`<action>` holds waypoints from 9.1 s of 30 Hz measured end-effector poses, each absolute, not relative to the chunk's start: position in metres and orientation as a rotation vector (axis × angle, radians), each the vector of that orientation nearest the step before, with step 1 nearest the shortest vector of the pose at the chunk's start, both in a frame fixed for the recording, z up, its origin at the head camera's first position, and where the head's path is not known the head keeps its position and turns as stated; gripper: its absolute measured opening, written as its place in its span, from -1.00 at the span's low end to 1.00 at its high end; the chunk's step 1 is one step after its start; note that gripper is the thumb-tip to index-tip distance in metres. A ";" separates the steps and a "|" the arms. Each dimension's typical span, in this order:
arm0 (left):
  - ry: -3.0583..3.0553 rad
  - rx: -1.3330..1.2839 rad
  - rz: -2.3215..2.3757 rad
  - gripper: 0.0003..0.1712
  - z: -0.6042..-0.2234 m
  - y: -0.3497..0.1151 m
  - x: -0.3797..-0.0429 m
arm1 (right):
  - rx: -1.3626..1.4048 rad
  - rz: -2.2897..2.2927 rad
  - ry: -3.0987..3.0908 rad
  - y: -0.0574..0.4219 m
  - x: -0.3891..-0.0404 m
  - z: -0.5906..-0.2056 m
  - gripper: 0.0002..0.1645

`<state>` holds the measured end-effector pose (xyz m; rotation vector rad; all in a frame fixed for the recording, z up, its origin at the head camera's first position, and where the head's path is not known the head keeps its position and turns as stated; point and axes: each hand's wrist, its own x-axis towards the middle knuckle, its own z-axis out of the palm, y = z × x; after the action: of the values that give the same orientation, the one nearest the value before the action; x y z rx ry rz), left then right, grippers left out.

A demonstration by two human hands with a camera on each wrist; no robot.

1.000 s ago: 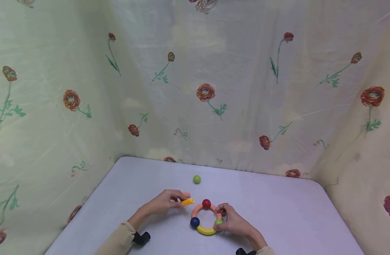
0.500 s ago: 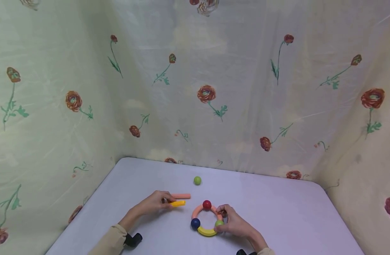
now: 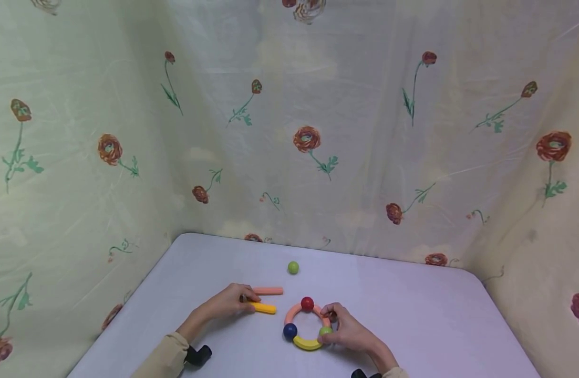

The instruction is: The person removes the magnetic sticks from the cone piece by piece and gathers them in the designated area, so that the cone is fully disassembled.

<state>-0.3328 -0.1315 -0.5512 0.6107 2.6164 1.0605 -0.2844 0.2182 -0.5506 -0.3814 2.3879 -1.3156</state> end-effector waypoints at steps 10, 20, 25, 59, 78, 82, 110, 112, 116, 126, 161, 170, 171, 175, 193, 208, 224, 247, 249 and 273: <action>2.559 0.548 1.263 -0.66 -0.545 -0.123 -0.328 | -0.382 -1.302 2.310 0.230 -0.285 -0.548 -0.30; 2.344 0.552 1.616 -0.40 -0.550 -0.078 -0.308 | -0.451 -1.285 2.272 0.245 -0.287 -0.544 -0.41; 2.387 0.462 1.487 -0.24 -0.554 -0.056 -0.291 | -0.507 -1.257 2.259 0.248 -0.289 -0.544 -0.57; 2.568 0.485 1.187 0.01 -0.563 -0.035 -0.278 | -0.546 -1.136 2.554 0.309 -0.307 -0.535 -0.67; 2.525 0.476 1.221 -0.01 -0.564 -0.033 -0.277 | -0.171 -1.085 2.867 0.349 -0.350 -0.559 -0.68; 2.517 0.492 1.214 -0.01 -0.561 -0.037 -0.278 | -0.199 -1.111 2.854 0.348 -0.350 -0.557 -0.51; 2.148 1.005 0.802 -0.05 -0.530 -0.032 -0.362 | -0.498 -1.098 2.704 0.216 -0.262 -0.549 0.13; 2.141 1.015 0.808 -0.05 -0.528 -0.035 -0.361 | -0.484 -1.091 2.682 0.223 -0.267 -0.548 0.06; 2.259 1.029 0.776 -0.08 -0.526 -0.038 -0.351 | -0.496 -1.124 2.599 0.236 -0.282 -0.546 -0.12; 2.775 0.548 0.772 -0.14 -0.534 -0.001 -0.277 | -0.674 -1.265 2.214 0.248 -0.317 -0.539 -0.31; 2.514 0.639 0.989 0.06 -0.558 -0.018 -0.290 | 0.243 -1.463 2.749 0.212 -0.281 -0.558 -0.61; 2.522 0.619 0.976 0.06 -0.559 -0.017 -0.289 | 0.450 -1.484 2.862 0.202 -0.270 -0.557 -0.63; 2.524 0.616 0.973 0.06 -0.559 -0.016 -0.289 | 0.455 -1.490 2.868 0.203 -0.269 -0.557 -0.63; 2.529 0.612 0.971 0.06 -0.560 -0.016 -0.289 | 0.429 -1.510 2.851 0.206 -0.268 -0.558 -0.62; 2.526 0.624 0.992 0.06 -0.560 -0.017 -0.287 | 0.478 -1.393 2.910 0.277 -0.255 -0.555 -0.59; 2.534 0.611 0.973 0.06 -0.556 -0.020 -0.287 | 0.556 -1.304 2.851 0.301 -0.255 -0.545 -0.41; 2.519 0.646 0.975 0.04 -0.557 -0.020 -0.287 | -0.454 -1.482 2.227 0.255 -0.262 -0.546 -0.44; 2.571 0.635 0.925 0.06 -0.559 -0.017 -0.287 | -0.573 -1.386 2.239 0.251 -0.268 -0.556 -0.55; 2.559 0.626 0.943 0.05 -0.560 -0.016 -0.287 | -0.502 -1.440 2.266 0.251 -0.272 -0.553 -0.53; 2.524 0.589 0.975 0.04 -0.559 -0.019 -0.288 | 0.190 -1.464 2.746 0.230 -0.383 -0.569 -0.48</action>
<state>-0.2879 -0.0194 -0.5588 0.5891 2.5241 0.9753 -0.3831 0.2300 -0.5690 0.1903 2.7462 -1.4645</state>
